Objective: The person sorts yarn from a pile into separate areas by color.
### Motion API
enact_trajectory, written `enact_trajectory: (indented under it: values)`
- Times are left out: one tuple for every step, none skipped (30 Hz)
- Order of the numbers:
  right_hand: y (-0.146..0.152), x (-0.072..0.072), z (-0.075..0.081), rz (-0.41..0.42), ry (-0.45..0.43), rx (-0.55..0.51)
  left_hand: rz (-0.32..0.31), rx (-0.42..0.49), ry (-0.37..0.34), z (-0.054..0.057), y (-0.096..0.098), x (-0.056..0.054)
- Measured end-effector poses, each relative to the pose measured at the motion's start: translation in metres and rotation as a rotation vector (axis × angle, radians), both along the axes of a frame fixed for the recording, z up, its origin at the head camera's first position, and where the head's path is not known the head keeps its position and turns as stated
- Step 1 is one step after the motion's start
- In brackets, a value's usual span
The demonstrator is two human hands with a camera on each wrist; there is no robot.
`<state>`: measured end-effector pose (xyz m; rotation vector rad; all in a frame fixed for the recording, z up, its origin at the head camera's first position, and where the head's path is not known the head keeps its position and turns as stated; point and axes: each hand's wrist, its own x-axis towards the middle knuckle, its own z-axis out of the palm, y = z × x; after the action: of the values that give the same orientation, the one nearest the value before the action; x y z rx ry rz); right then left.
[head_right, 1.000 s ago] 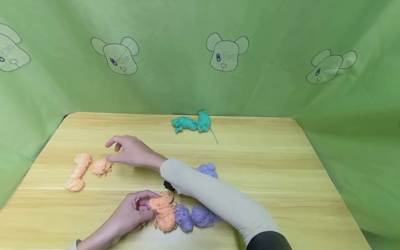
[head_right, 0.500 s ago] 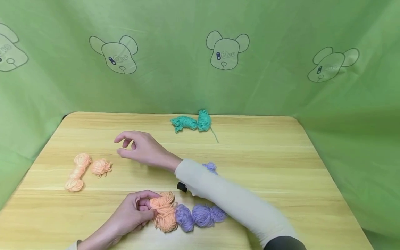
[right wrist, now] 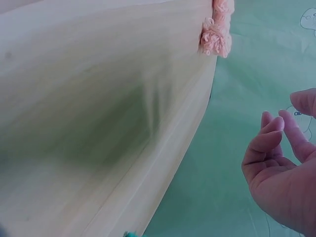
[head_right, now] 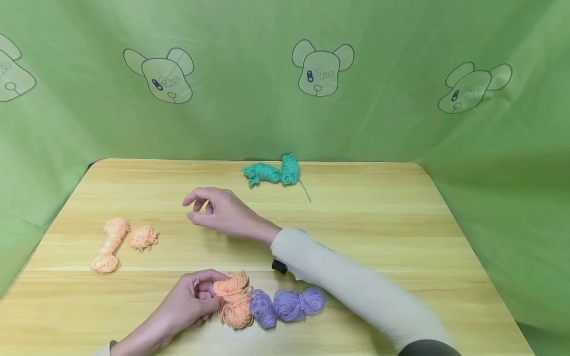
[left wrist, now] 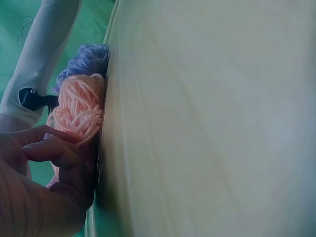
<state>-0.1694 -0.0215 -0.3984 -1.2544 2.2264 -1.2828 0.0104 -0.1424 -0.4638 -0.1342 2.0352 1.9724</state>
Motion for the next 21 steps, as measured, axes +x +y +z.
enact_trajectory:
  values:
    - [0.003,0.0,0.0,-0.004,-0.001,0.0,-0.001,0.001,-0.001,0.0,0.0,0.0]
    - [0.006,-0.001,-0.001,-0.006,-0.002,-0.001,-0.003,0.001,-0.002,0.0,0.0,0.0]
    - [0.009,-0.002,-0.001,-0.011,-0.004,0.0,-0.003,0.003,-0.004,0.0,0.0,-0.001]
    - [0.012,-0.002,-0.001,-0.013,-0.006,-0.001,-0.003,0.002,-0.004,0.0,0.0,-0.001]
    - [0.015,-0.002,0.0,-0.015,-0.009,-0.001,-0.001,0.003,-0.005,0.0,0.0,0.0]
    - [0.018,-0.003,0.0,-0.016,-0.012,-0.002,0.001,0.002,-0.006,0.0,0.0,0.0]
    - [0.021,-0.003,0.0,-0.018,-0.015,-0.003,0.003,0.002,-0.007,0.0,0.0,0.0]
    - [0.024,-0.004,0.0,-0.021,-0.016,-0.002,0.004,0.002,-0.008,0.0,0.0,0.0]
    - [0.027,-0.004,-0.001,-0.026,-0.015,0.001,0.004,0.0,-0.007,0.0,0.0,0.0]
    - [0.031,-0.005,-0.001,-0.028,-0.014,0.002,0.003,-0.001,-0.005,0.0,-0.001,0.0]
    - [0.034,-0.005,-0.001,-0.034,-0.012,0.006,0.002,-0.002,-0.005,0.0,-0.001,0.0]
    - [0.037,-0.005,-0.001,-0.041,-0.007,0.008,0.001,-0.003,-0.004,0.0,-0.001,0.0]
    - [0.04,-0.005,-0.001,-0.049,-0.003,0.013,-0.001,-0.003,-0.004,0.0,-0.001,0.0]
    - [0.043,-0.005,-0.001,-0.057,0.002,0.016,-0.003,-0.004,-0.005,-0.001,-0.001,-0.001]
    - [0.046,-0.005,-0.001,-0.063,0.006,0.019,-0.004,-0.004,-0.005,-0.001,-0.001,-0.001]
    - [0.048,-0.005,-0.002,-0.068,0.009,0.021,-0.004,-0.003,-0.005,0.0,-0.001,-0.001]
    - [0.051,-0.004,-0.002,-0.074,0.012,0.025,-0.003,-0.003,-0.007,0.0,-0.001,-0.001]
    - [0.053,-0.004,-0.003,-0.078,0.013,0.028,-0.002,-0.002,-0.009,0.0,-0.001,-0.001]
    - [0.055,-0.004,-0.004,-0.081,0.012,0.03,-0.001,-0.003,-0.01,0.0,-0.001,-0.001]
    - [0.057,-0.004,-0.005,-0.083,0.012,0.032,0.0,-0.005,-0.012,0.001,0.0,-0.001]
    - [0.06,-0.004,-0.006,-0.086,0.013,0.035,0.003,-0.005,-0.012,0.001,-0.001,0.0]
